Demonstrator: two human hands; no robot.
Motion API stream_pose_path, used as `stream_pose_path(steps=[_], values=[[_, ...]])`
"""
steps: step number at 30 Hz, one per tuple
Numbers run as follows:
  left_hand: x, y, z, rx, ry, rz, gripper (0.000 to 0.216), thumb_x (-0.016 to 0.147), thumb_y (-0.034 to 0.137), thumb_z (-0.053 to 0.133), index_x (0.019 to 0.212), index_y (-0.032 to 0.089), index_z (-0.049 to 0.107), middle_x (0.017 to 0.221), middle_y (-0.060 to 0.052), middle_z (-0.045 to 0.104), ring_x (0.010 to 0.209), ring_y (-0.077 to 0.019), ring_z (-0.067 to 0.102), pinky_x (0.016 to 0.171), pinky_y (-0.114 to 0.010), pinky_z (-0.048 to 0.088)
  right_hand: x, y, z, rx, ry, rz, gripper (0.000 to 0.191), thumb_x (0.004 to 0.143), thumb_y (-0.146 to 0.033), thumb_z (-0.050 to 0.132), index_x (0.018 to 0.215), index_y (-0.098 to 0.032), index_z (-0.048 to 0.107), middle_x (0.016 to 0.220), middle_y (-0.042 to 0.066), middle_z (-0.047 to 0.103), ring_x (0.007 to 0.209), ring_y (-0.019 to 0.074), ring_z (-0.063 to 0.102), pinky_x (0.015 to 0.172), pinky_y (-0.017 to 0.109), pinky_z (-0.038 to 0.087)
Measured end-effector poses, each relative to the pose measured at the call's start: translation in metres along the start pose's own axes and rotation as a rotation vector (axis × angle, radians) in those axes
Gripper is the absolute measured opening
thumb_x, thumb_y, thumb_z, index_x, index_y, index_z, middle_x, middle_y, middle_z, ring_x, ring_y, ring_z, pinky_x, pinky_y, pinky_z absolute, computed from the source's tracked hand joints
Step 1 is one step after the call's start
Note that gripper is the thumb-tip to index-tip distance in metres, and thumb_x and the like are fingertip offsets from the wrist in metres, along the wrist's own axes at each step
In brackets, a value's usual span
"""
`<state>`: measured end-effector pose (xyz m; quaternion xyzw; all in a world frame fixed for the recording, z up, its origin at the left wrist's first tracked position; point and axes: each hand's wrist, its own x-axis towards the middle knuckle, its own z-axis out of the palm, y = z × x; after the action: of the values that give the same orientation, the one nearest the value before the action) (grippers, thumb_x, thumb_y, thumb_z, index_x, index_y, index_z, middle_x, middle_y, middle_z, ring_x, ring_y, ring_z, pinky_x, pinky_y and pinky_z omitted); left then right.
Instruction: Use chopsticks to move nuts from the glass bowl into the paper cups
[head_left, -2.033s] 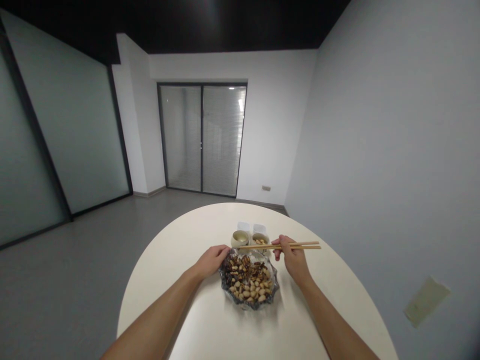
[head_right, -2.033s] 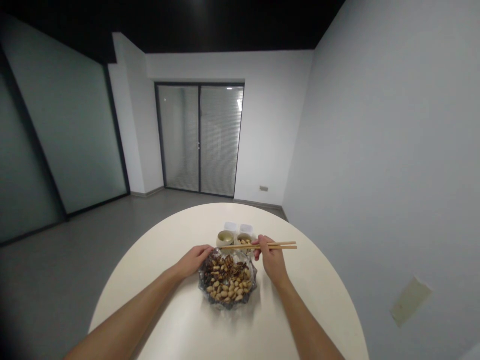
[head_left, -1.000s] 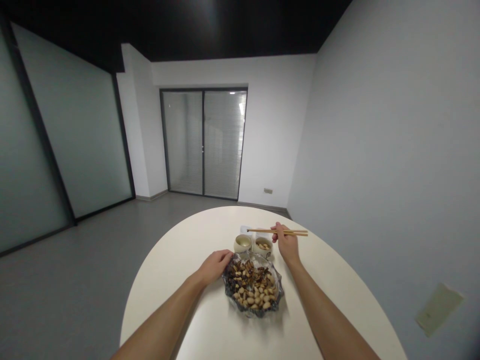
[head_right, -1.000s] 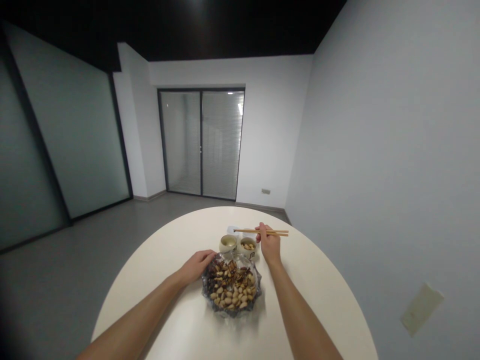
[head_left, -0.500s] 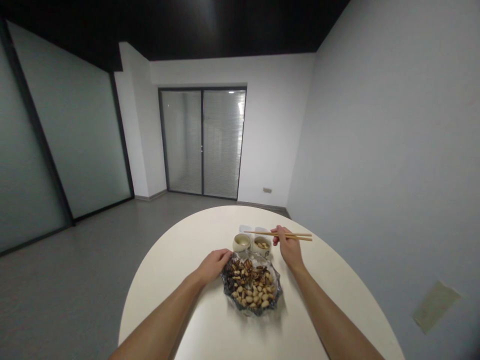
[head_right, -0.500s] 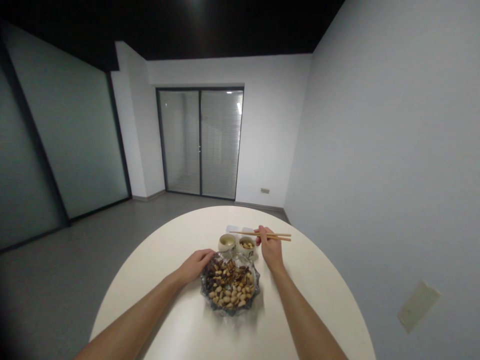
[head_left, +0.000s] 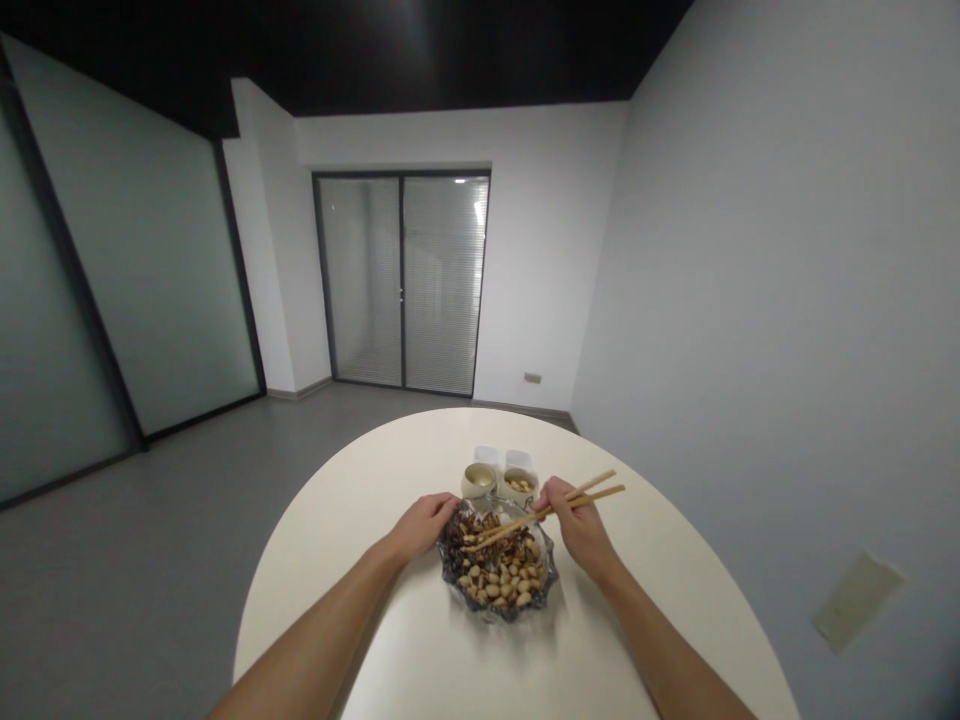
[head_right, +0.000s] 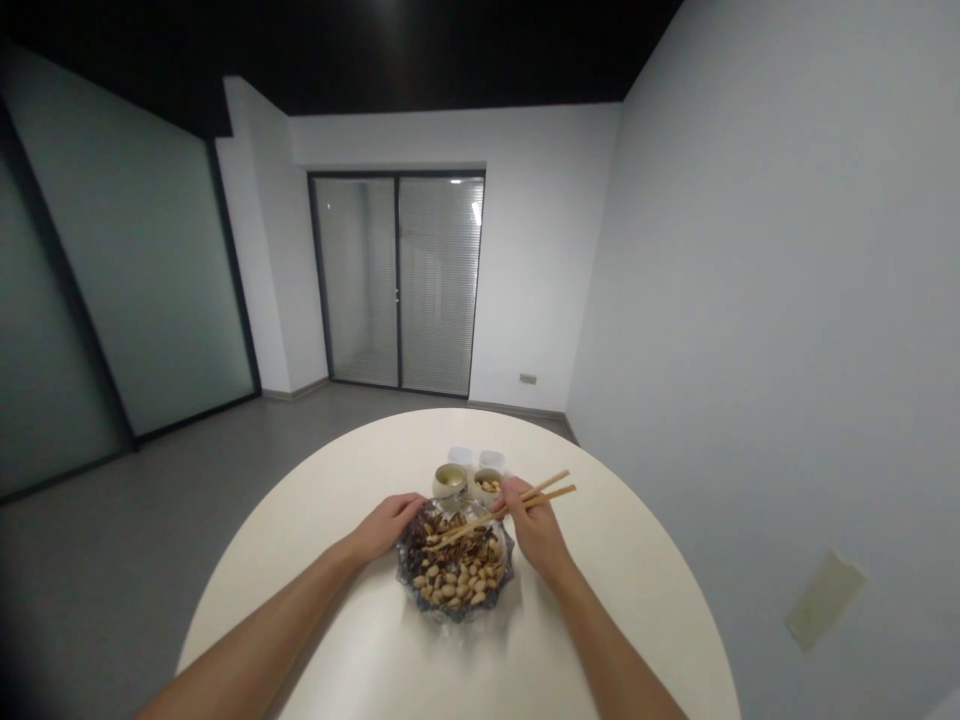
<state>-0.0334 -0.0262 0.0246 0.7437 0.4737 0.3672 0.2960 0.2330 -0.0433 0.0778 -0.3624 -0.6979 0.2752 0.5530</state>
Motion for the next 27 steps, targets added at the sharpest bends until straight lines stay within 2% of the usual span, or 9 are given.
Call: stream_pose_path(steps=[4, 10, 17, 27], values=[[0.001, 0.0, 0.002, 0.015, 0.01, 0.0, 0.052, 0.095, 0.054, 0.035, 0.093, 0.018, 0.073, 0.094, -0.006, 0.074, 0.087, -0.0227, 0.062, 0.082, -0.031, 0.046, -0.003, 0.002, 0.004, 0.046, -0.065, 0.0, 0.049, 0.091, -0.059, 0.051, 0.067, -0.02, 0.068, 0.062, 0.003, 0.06, 0.062, 0.0183, 0.06, 0.062, 0.03, 0.049], [0.001, 0.002, 0.001, 0.019, 0.009, 0.008, 0.054, 0.095, 0.054, 0.034, 0.092, 0.017, 0.072, 0.093, -0.006, 0.074, 0.088, -0.0226, 0.063, 0.082, -0.03, 0.046, -0.006, 0.004, 0.008, 0.102, -0.088, -0.007, 0.041, 0.09, -0.053, 0.057, 0.068, -0.02, 0.069, 0.068, 0.004, 0.062, 0.069, 0.0193, 0.06, 0.066, 0.03, 0.048], [0.001, 0.001, 0.001, 0.006, 0.006, 0.0, 0.054, 0.095, 0.055, 0.034, 0.094, 0.017, 0.073, 0.094, -0.006, 0.074, 0.085, -0.0222, 0.062, 0.081, -0.03, 0.047, -0.007, 0.006, 0.009, 0.046, -0.105, -0.036, 0.038, 0.088, -0.051, 0.06, 0.067, -0.021, 0.069, 0.07, 0.004, 0.064, 0.069, 0.0192, 0.059, 0.067, 0.03, 0.047], [0.002, -0.001, 0.002, -0.021, 0.003, -0.019, 0.054, 0.093, 0.057, 0.036, 0.095, 0.017, 0.073, 0.095, -0.006, 0.075, 0.088, -0.0228, 0.063, 0.082, -0.03, 0.047, -0.01, 0.006, 0.012, -0.007, -0.124, 0.011, 0.029, 0.083, -0.046, 0.067, 0.069, -0.021, 0.07, 0.07, 0.003, 0.065, 0.069, 0.0195, 0.058, 0.068, 0.031, 0.047]])
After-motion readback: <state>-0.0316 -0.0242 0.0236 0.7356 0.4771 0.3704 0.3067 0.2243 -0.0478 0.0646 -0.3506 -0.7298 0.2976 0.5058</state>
